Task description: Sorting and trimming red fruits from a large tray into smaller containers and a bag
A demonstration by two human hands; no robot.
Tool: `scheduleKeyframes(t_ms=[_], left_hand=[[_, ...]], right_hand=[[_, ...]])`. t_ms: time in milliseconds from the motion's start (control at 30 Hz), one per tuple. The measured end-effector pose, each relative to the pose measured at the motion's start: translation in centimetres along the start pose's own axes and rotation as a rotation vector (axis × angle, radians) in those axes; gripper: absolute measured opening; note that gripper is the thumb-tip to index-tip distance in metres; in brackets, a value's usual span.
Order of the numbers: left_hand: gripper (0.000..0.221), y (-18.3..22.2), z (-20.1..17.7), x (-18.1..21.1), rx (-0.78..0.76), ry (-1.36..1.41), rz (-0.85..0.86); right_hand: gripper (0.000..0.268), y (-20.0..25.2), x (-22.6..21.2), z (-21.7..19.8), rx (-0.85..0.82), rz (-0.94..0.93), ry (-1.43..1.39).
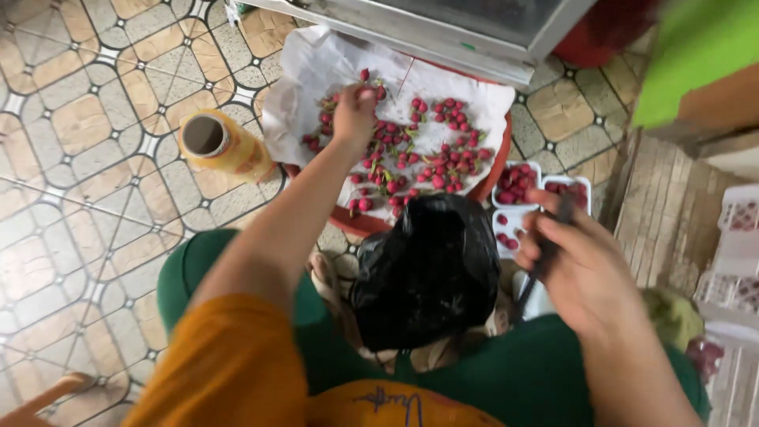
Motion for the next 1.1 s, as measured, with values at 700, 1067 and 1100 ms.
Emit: scheduleKeyframes(t_ms=[700, 1067, 1100], left_hand=[[0.045, 34.7, -0.4, 12.0, -0.690, 0.550, 0.274], [0.054, 34.8, -0.9, 12.4, -0.650, 0.607, 0.259], [0.061, 34.7, -0.8, 12.0, -0.643, 0.590, 0.264]], right_hand=[[0.046, 7.5, 7.9, 3.1, -0.161, -0.302, 0.304], [0.044, 6.7, 7.2, 3.6, -0.152, -0.317, 0.382], [0.043, 6.6, 7.4, 3.4, -0.144, -0.316, 0.399]])
Point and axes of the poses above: each hand's wrist, its own y-axis away from the middle knuckle, its own z-axis out of the palm, x = y × z, the point moved 6 cm from there along -y, towards the middle knuckle, and after that the axes turned 5 degrees about -x, right-handed, at the moved point
